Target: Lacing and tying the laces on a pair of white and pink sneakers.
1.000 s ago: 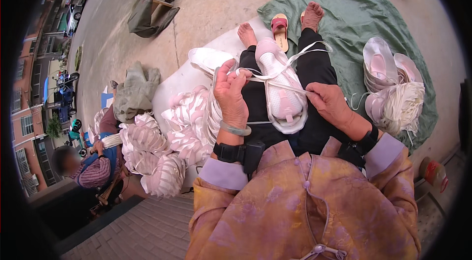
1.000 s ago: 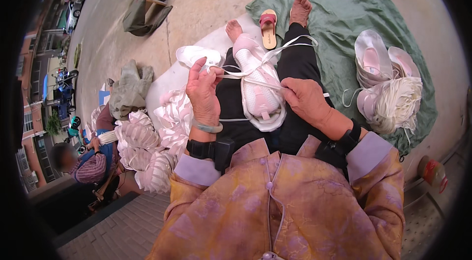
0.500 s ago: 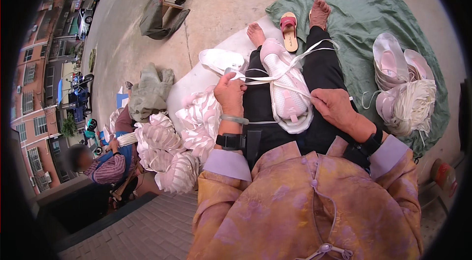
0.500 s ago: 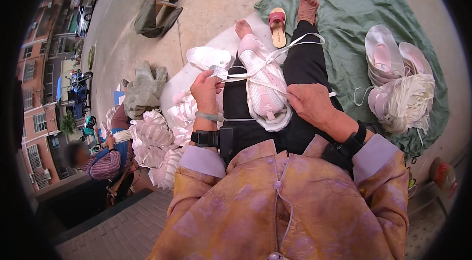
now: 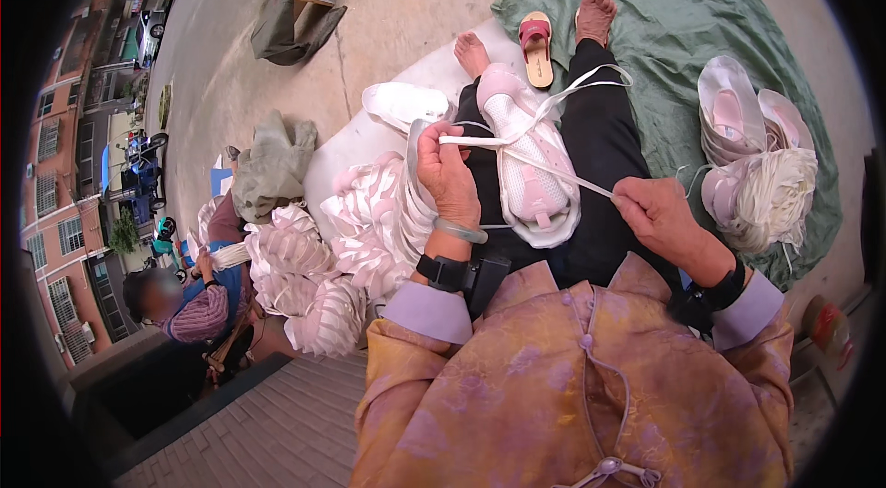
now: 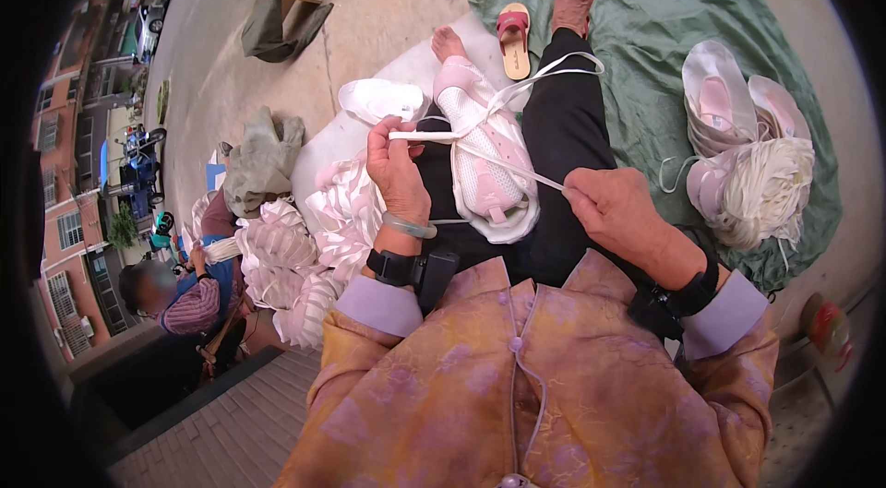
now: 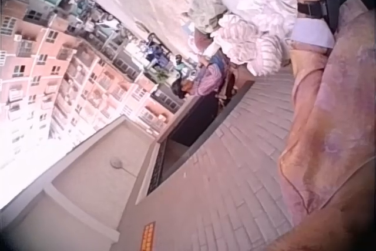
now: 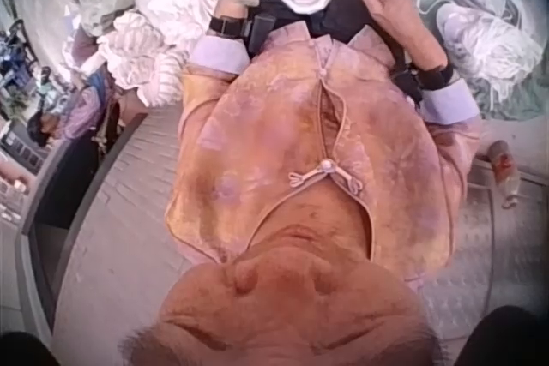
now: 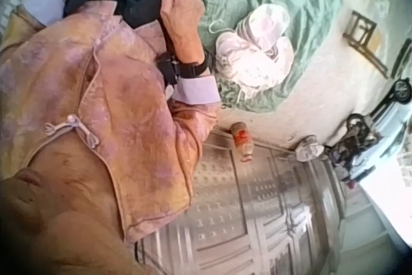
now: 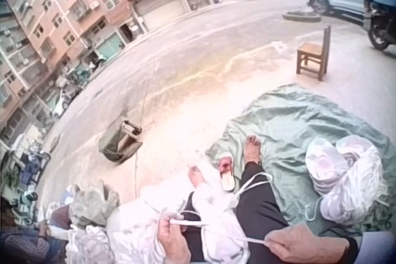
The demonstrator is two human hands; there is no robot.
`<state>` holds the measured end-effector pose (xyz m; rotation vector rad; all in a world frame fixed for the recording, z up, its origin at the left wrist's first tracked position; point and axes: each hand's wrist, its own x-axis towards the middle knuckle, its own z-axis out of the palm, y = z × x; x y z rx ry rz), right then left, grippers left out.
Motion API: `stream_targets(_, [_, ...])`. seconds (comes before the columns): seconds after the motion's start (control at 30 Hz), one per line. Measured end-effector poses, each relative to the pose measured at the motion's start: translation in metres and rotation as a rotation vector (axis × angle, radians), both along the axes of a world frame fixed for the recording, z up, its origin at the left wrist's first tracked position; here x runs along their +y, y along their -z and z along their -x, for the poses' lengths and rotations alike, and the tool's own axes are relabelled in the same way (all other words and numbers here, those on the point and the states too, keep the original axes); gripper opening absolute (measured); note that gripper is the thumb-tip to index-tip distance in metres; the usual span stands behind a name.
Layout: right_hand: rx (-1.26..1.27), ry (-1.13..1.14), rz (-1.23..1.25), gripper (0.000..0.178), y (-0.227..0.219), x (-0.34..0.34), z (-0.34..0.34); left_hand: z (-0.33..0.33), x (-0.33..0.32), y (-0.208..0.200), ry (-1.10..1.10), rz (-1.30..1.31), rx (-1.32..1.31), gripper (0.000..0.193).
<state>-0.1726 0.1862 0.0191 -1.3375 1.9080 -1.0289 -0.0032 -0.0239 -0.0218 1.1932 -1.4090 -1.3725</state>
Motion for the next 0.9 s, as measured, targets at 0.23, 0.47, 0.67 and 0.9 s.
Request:
stream_targets(0.23, [-0.131,0.227,-0.248,0.011,0.028,0.125,0.087,-0.007,0.020,0.028,0.255,-0.003,-0.125,0.016])
stream_targets(0.47, [0.109,-0.010,0.009,0.032,0.015,0.047,0.047,-0.001,0.020,0.020,0.266,0.064,-0.184,0.022])
stream_targets(0.67, [0.474,-0.112,0.196,0.063,0.019,-0.067,0.001,0.008,0.021,0.002,0.369,0.395,-0.527,0.032])
stream_targets(0.9, [0.330,-0.276,-0.126,0.084,0.037,-0.103,-0.002,0.017,0.011,0.012,0.382,0.384,-0.606,0.067])
